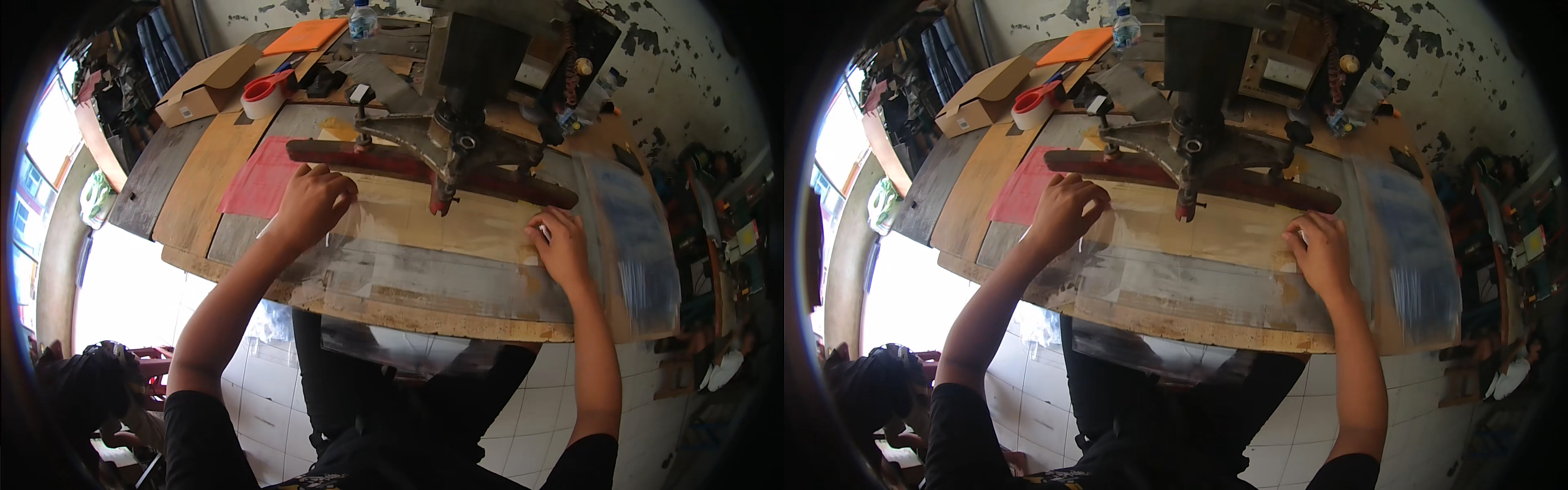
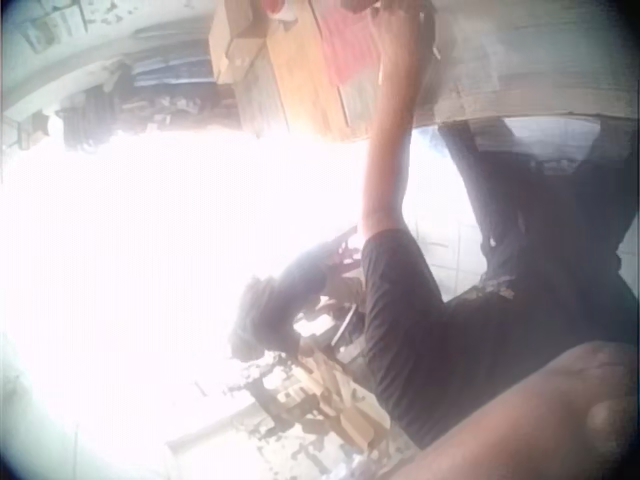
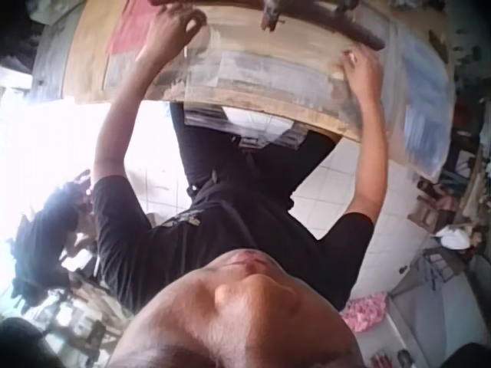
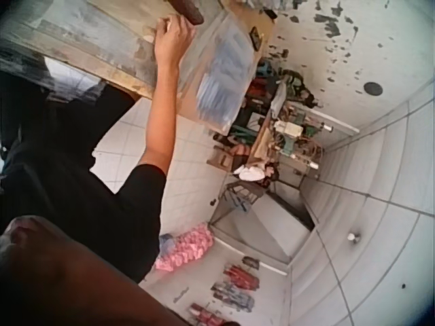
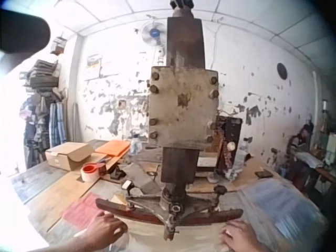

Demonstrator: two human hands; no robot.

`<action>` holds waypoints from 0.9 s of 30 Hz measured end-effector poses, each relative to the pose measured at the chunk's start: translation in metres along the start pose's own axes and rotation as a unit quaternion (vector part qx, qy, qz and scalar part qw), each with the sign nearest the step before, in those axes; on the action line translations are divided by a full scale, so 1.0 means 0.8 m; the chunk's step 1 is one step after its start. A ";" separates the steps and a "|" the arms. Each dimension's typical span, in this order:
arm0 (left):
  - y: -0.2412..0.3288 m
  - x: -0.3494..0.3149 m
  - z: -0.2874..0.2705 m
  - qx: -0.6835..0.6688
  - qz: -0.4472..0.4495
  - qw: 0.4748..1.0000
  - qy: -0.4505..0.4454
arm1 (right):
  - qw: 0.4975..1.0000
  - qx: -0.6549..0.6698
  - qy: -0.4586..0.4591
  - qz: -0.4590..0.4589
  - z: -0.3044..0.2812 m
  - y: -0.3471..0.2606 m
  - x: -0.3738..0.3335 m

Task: The person handles and separates plastic sheets by hand, positions them onto a heat sealing machine table, and aligns the plastic under the sealing bar.

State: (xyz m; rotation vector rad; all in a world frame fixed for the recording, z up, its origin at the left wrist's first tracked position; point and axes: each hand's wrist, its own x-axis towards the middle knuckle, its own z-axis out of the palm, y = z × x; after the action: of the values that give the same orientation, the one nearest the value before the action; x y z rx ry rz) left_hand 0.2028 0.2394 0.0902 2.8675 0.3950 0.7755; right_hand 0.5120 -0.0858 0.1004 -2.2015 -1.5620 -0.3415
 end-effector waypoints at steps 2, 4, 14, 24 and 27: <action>0.001 0.003 0.008 0.073 0.045 0.996 0.028 | 0.997 -0.041 0.064 -0.034 0.011 0.004 -0.001; 0.005 0.003 0.012 0.087 0.065 0.994 0.030 | 0.997 -0.056 0.058 -0.021 0.013 0.005 -0.002; 0.012 0.005 0.003 0.207 0.151 0.965 -0.052 | 0.978 -0.189 0.033 -0.082 -0.002 -0.011 0.006; -0.046 -0.001 -0.055 0.036 -0.010 0.992 -0.119 | 0.997 -0.030 -0.051 0.042 -0.001 -0.022 -0.019; -0.083 -0.015 -0.085 -0.060 -0.139 0.974 -0.166 | 0.998 -0.037 -0.042 0.034 -0.003 -0.033 -0.022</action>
State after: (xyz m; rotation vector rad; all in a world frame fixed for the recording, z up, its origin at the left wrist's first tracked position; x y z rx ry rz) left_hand 0.1441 0.3040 0.1288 2.6762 0.6576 0.2551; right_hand 0.4812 -0.0942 0.0999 -2.3485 -1.5348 -0.2946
